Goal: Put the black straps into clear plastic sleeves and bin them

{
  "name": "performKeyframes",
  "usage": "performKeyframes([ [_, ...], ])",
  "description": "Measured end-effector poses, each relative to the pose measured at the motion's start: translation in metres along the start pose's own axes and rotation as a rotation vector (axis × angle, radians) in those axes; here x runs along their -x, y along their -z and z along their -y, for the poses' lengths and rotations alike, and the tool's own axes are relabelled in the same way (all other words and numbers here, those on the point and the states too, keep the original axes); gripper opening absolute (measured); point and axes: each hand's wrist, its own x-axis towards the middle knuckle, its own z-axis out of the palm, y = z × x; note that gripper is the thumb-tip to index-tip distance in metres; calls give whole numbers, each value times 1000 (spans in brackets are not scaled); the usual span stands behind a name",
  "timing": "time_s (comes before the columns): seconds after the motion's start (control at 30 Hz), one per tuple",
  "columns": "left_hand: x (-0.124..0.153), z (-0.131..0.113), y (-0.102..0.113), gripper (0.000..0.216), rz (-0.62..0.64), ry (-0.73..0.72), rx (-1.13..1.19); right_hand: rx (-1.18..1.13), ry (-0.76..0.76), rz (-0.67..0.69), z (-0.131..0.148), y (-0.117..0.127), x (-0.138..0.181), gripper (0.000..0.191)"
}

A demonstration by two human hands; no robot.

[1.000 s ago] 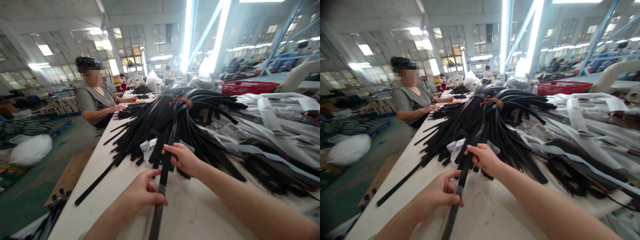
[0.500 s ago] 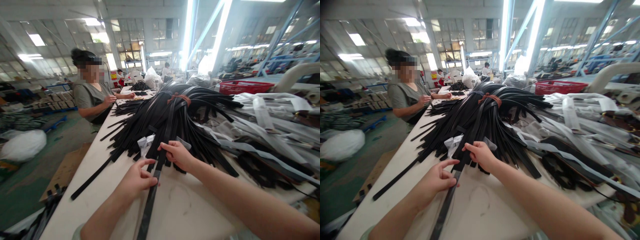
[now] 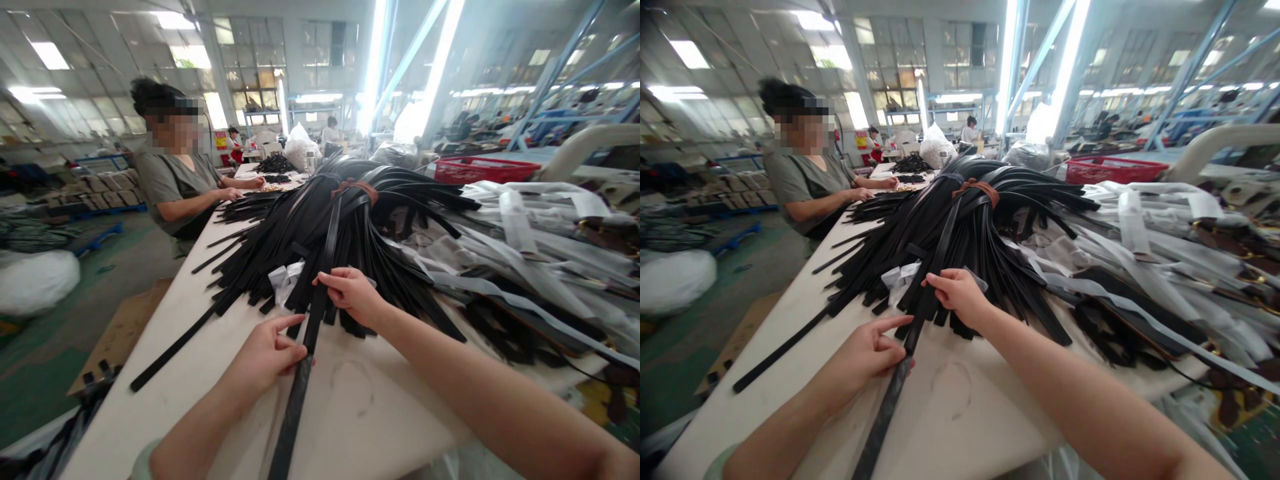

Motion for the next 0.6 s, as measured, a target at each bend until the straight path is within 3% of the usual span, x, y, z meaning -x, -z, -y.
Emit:
performKeyframes([
  [0.3, 2, -6, 6, 79, -44, -72, 135, 59, 67, -33, -10, -13, 10, 35],
  [0.4, 2, -6, 7, 68, -47, -14, 161, 277, 195, -101, -7, -9, 9, 37],
  [0.5, 2, -6, 6, 42, -41, 73, 196, 423, 295, -160, -2, 0, 5, 36],
  [0.6, 2, -4, 7, 38, 86, 182, 299, 453, 319, -162, 0, 5, 3, 36],
])
